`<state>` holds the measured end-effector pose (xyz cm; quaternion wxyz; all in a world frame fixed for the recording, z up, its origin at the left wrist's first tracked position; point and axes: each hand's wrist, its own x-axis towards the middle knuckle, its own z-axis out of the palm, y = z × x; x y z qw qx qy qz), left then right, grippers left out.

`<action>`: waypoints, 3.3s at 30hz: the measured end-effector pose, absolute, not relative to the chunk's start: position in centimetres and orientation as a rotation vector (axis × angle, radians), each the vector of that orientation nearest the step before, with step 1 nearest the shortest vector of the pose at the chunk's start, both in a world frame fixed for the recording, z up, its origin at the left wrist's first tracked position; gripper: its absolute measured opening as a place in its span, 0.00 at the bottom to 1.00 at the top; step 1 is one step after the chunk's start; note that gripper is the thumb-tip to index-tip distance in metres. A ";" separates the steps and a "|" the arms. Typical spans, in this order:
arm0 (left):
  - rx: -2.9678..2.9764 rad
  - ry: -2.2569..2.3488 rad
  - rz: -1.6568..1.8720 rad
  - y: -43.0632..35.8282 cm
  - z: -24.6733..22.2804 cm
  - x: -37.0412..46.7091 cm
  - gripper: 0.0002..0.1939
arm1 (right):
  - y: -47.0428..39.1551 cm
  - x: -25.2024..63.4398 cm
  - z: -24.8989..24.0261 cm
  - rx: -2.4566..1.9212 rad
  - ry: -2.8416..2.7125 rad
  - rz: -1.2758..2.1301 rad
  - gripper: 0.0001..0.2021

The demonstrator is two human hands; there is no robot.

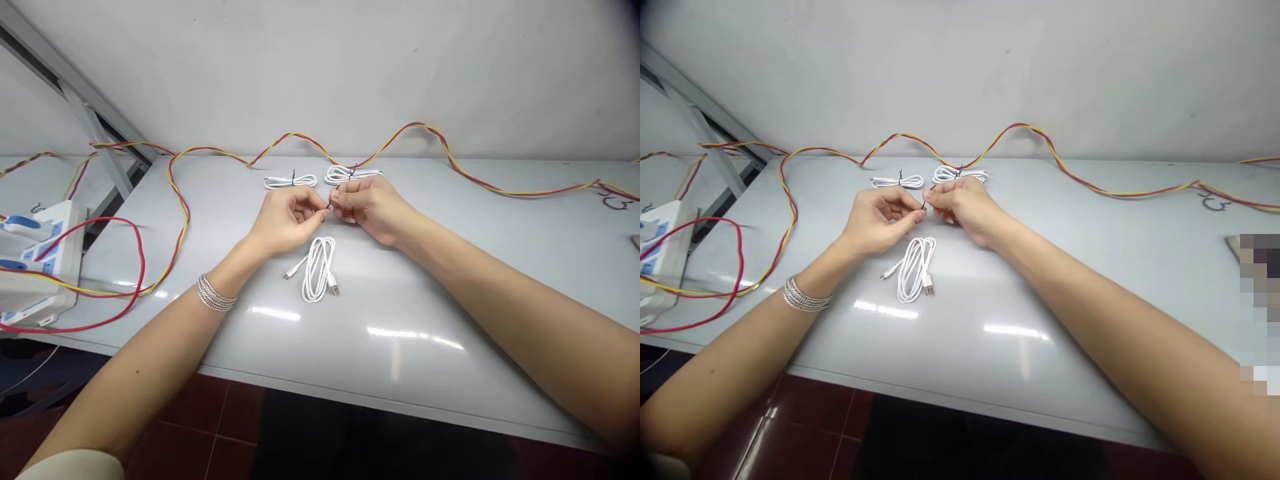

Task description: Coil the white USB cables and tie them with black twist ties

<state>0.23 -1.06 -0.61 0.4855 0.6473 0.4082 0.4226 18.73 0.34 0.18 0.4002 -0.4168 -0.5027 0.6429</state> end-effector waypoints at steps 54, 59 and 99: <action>1.213 0.806 0.921 -0.4 -0.6 0.2 0.12 | 0.4 19.7 -0.4 -0.829 -1.217 1.774 0.08; 1.193 0.851 0.954 -0.5 -0.4 0.5 0.15 | 0.3 19.3 -0.7 -0.813 -1.279 1.685 0.12; 1.319 0.967 1.042 -0.5 -0.3 0.6 0.07 | -0.1 18.6 -0.5 -0.875 -1.368 1.478 0.21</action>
